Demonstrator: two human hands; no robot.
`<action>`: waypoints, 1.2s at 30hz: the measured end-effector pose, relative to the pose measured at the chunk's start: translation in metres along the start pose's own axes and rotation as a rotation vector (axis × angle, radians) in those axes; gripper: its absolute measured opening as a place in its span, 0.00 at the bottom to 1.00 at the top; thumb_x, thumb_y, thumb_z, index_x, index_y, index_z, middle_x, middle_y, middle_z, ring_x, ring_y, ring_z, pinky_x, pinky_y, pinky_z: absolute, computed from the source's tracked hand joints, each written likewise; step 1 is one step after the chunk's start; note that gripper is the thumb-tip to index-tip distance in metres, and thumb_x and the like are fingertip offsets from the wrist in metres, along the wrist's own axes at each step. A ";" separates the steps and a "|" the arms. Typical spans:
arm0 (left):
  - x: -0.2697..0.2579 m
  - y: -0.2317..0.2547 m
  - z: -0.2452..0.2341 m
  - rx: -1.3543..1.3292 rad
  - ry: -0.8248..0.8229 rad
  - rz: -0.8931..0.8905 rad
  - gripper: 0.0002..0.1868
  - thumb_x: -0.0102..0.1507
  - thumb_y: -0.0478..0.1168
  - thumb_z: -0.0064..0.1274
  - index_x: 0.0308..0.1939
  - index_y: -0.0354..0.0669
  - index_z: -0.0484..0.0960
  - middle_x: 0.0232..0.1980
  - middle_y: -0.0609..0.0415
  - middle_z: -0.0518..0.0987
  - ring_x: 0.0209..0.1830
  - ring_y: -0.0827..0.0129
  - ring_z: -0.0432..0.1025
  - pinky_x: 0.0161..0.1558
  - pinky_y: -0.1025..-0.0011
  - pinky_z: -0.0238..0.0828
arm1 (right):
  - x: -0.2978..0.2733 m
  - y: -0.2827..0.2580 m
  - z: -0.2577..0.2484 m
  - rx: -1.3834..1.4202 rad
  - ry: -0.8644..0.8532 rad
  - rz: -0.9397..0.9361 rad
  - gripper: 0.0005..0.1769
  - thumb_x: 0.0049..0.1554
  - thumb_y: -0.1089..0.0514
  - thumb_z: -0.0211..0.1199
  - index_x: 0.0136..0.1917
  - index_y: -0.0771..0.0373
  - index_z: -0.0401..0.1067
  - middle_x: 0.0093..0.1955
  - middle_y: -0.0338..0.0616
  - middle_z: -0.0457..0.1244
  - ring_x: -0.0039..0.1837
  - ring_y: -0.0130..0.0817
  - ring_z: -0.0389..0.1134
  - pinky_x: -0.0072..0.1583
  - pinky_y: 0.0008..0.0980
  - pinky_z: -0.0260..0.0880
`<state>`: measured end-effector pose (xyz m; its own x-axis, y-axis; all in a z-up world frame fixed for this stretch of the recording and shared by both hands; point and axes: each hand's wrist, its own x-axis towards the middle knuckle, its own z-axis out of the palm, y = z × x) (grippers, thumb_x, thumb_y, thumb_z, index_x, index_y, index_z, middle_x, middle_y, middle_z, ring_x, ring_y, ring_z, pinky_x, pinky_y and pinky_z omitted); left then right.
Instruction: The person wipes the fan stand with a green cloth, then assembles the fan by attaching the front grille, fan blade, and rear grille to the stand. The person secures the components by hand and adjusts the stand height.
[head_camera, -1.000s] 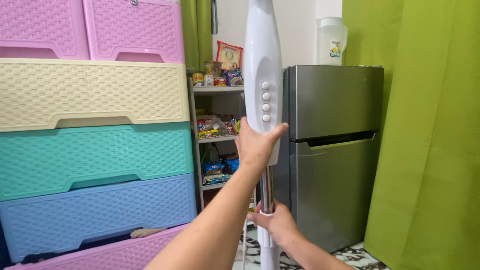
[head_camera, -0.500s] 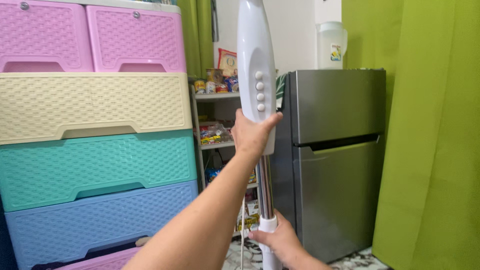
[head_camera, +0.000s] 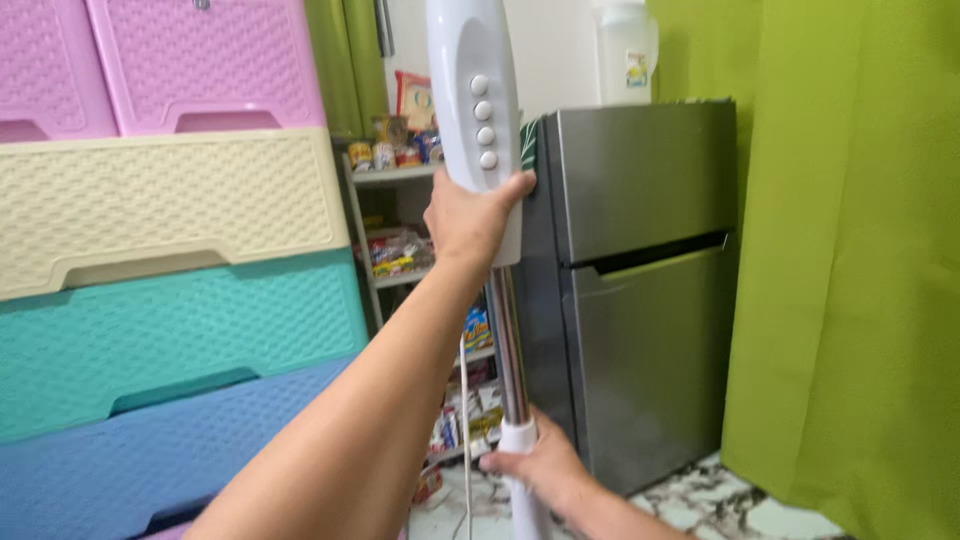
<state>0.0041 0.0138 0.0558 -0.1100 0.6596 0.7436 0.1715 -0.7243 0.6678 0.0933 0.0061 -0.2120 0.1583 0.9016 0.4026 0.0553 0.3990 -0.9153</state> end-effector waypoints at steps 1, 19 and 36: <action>0.006 0.005 0.001 0.023 0.010 0.023 0.44 0.41 0.59 0.71 0.55 0.39 0.76 0.54 0.42 0.82 0.57 0.52 0.76 0.59 0.60 0.70 | 0.003 -0.002 -0.002 0.011 -0.006 0.021 0.33 0.40 0.67 0.78 0.59 0.55 0.72 0.46 0.36 0.71 0.48 0.29 0.71 0.55 0.31 0.73; 0.022 -0.002 -0.005 -0.024 0.005 -0.033 0.48 0.38 0.61 0.69 0.55 0.38 0.75 0.53 0.41 0.82 0.54 0.55 0.80 0.57 0.62 0.75 | -0.019 -0.008 0.015 -0.052 0.102 -0.020 0.29 0.43 0.54 0.79 0.56 0.60 0.72 0.43 0.41 0.71 0.46 0.31 0.71 0.52 0.34 0.72; 0.021 -0.006 -0.012 -0.089 -0.060 0.013 0.56 0.38 0.66 0.70 0.61 0.36 0.69 0.55 0.40 0.81 0.54 0.56 0.80 0.54 0.62 0.77 | -0.042 -0.032 -0.001 -0.511 0.205 0.062 0.43 0.45 0.46 0.73 0.72 0.52 0.65 0.57 0.43 0.72 0.59 0.38 0.76 0.62 0.36 0.74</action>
<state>-0.0104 0.0293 0.0675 -0.0491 0.6588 0.7507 0.0849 -0.7462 0.6603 0.0855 -0.0442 -0.1997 0.3625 0.8492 0.3839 0.5030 0.1685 -0.8477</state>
